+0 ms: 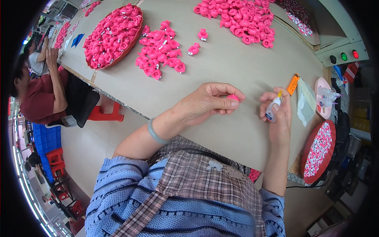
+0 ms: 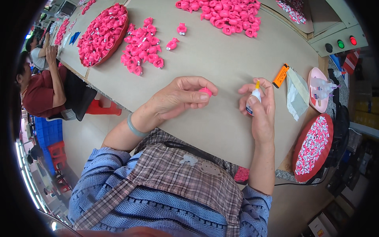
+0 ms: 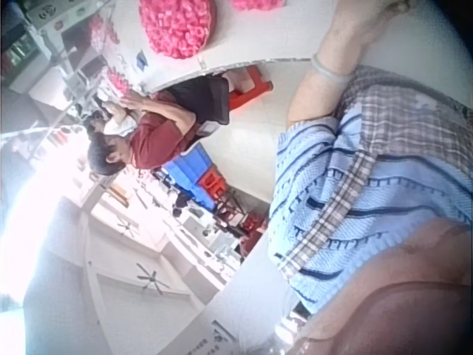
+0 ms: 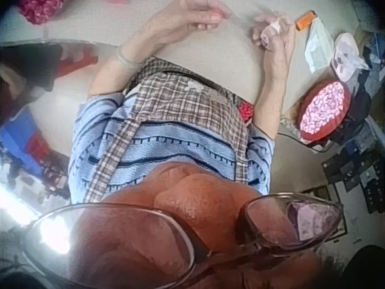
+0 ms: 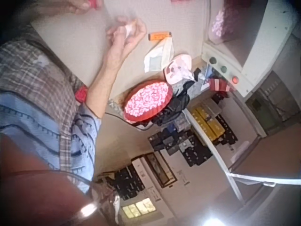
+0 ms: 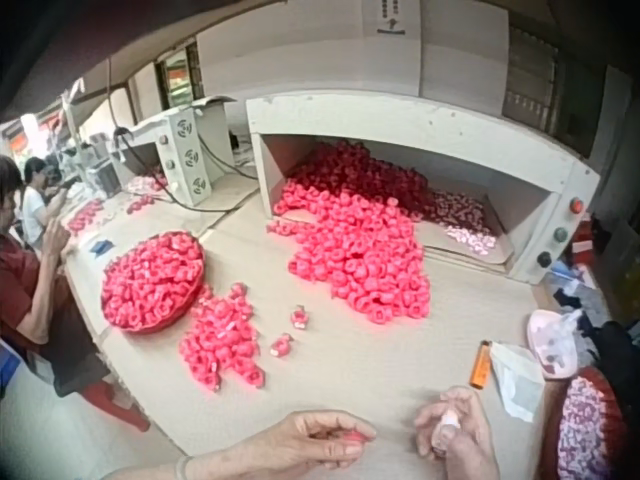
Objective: The person applies glue to toy parts using a squeeze bottle, attaches small decorative pieces onto them by hand, and retrieves additional parts from an upper tray onto the table.
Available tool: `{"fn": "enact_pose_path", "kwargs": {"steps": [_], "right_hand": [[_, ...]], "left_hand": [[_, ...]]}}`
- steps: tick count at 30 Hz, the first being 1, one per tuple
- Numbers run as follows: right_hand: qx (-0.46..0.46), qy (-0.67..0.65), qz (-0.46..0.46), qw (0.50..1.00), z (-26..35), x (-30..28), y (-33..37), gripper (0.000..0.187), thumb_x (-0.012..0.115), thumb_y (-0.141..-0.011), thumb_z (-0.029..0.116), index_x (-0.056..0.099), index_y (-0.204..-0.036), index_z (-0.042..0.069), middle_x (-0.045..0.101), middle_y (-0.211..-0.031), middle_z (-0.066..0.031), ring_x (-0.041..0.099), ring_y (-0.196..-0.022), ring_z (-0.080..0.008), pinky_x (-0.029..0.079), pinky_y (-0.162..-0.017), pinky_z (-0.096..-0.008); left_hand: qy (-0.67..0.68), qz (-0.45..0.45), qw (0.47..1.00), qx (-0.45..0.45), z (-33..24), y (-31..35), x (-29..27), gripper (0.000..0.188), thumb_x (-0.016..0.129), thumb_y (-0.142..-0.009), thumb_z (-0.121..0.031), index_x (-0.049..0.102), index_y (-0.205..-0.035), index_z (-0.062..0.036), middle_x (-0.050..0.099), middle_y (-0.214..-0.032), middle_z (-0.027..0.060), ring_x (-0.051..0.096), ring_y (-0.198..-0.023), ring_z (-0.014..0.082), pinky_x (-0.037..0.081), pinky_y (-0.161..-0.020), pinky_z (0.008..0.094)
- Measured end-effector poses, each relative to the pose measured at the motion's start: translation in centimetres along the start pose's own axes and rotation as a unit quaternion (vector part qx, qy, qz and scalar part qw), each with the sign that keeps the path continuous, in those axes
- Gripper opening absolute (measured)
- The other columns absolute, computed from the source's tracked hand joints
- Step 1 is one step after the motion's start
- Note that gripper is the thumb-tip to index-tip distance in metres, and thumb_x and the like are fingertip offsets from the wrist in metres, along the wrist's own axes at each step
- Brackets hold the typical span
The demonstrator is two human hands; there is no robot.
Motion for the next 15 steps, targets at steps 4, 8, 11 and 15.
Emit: {"fn": "enact_pose_path", "kwargs": {"steps": [4, 8, 11, 15], "right_hand": [[-0.012, -0.030, 0.030, 0.999, -0.41, -0.04, 0.09, 0.032, 0.050, -0.086, 0.009, 0.039, -0.116, 0.006, 0.054, -0.104, -0.0112, 0.052, -0.067, -0.0106, 0.039, -0.056, -0.0223], [-0.026, -0.008, 0.035, 0.999, -0.08, 0.61, 0.15, 0.024, 0.051, -0.088, 0.007, 0.045, -0.111, 0.003, 0.051, -0.107, -0.0115, 0.053, -0.069, -0.0112, 0.040, -0.055, -0.0225], [-0.078, 0.048, 0.028, 0.995, 0.23, 0.38, 0.20, 0.023, 0.056, -0.088, 0.006, 0.050, -0.110, 0.000, 0.052, -0.106, -0.0114, 0.055, -0.070, -0.0112, 0.041, -0.053, -0.0219], [-0.106, 0.021, 0.024, 0.994, 0.04, -0.10, 0.47, 0.029, 0.062, -0.086, 0.004, 0.051, -0.113, -0.002, 0.055, -0.102, -0.0117, 0.056, -0.068, -0.0109, 0.041, -0.051, -0.0204]], "left_hand": [[0.102, 0.003, 0.995, 0.004, 0.11, 0.23, 0.32, 0.027, 0.060, -0.088, -0.006, 0.061, -0.115, -0.0003, 0.064, -0.097, 0.0054, 0.059, -0.080, 0.0095, 0.047, -0.071, 0.0198], [0.096, 0.011, 0.995, 0.035, -0.19, 0.78, -0.13, 0.033, 0.056, -0.089, -0.005, 0.055, -0.121, 0.0024, 0.064, -0.106, 0.0104, 0.061, -0.083, 0.0113, 0.051, -0.078, 0.0218], [0.111, 0.017, 0.993, 0.039, 0.18, 0.57, -0.11, 0.034, 0.056, -0.090, -0.006, 0.053, -0.123, 0.0029, 0.063, -0.108, 0.0131, 0.063, -0.089, 0.0132, 0.052, -0.079, 0.0227], [0.111, 0.007, 0.993, 0.044, 0.54, 0.48, -0.04, 0.028, 0.055, -0.092, -0.009, 0.055, -0.118, 0.0012, 0.063, -0.106, 0.0142, 0.064, -0.094, 0.0162, 0.054, -0.078, 0.0236]]}}
Point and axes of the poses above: each hand's wrist, its own y-axis away from the middle knuckle, its own x-axis out of the palm, z = x × y, the point moved 3 cm from there along -y, towards the middle knuckle
